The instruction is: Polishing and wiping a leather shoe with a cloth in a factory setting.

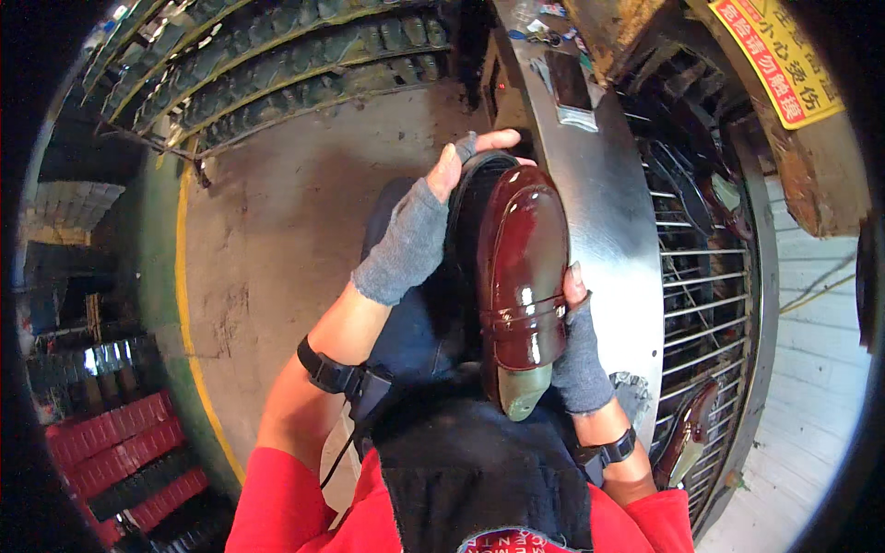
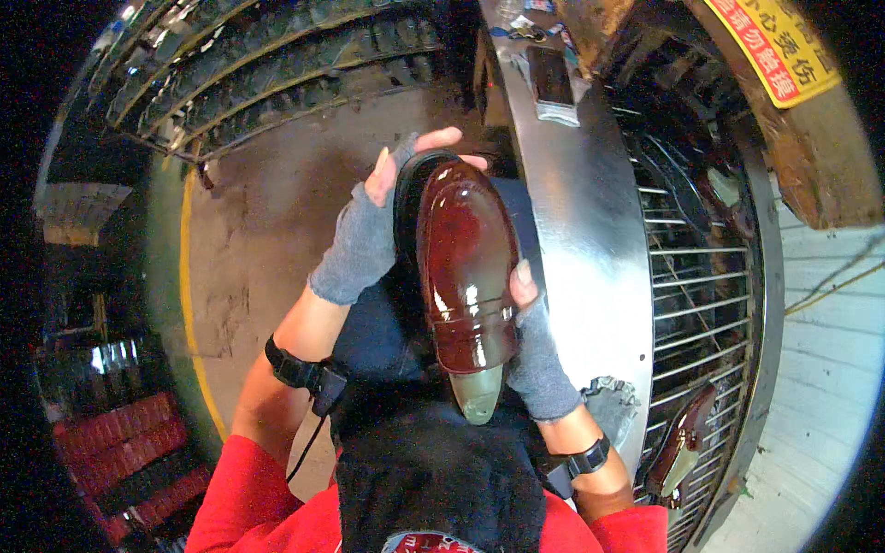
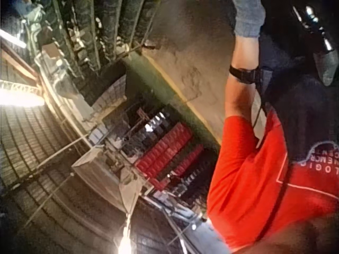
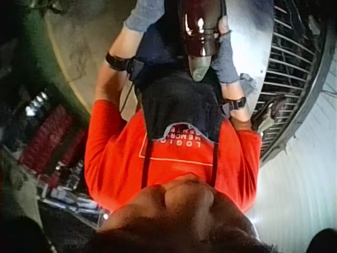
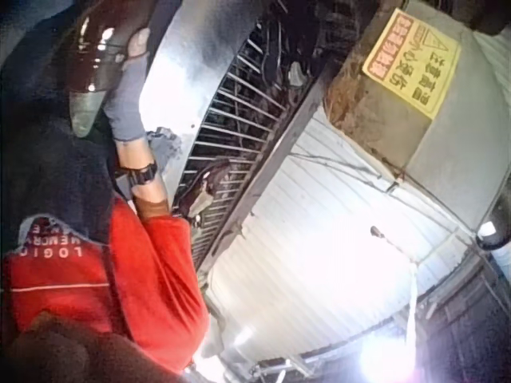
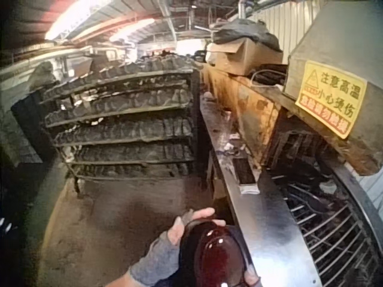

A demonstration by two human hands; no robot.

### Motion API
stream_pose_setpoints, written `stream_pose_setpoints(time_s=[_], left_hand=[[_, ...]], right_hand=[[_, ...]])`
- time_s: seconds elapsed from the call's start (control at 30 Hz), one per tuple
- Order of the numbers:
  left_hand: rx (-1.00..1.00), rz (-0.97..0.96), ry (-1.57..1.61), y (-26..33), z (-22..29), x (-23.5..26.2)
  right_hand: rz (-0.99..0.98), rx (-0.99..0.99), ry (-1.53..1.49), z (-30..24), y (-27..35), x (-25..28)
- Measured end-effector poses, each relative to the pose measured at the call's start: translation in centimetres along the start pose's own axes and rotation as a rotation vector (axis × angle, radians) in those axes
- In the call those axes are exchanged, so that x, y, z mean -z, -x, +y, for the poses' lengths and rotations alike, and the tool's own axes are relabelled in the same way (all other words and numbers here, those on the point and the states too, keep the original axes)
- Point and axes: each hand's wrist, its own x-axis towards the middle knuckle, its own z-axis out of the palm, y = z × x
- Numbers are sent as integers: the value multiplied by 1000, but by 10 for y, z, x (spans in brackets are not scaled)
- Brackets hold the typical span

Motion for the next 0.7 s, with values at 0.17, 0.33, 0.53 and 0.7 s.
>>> stream_pose_setpoints(time_s=[0.17,0.33,0.53,0.7], left_hand=[[83,-39,36,10,14,-1],[90,-44,27,17,13,1],[99,-64,-6,19,15,-4],[141,-86,70,25,19,-11]], right_hand=[[-57,-53,23,20,1,6],[-79,-91,46,17,-3,-1],[-53,-66,50,19,-4,-2],[-56,-84,58,13,3,-3]])
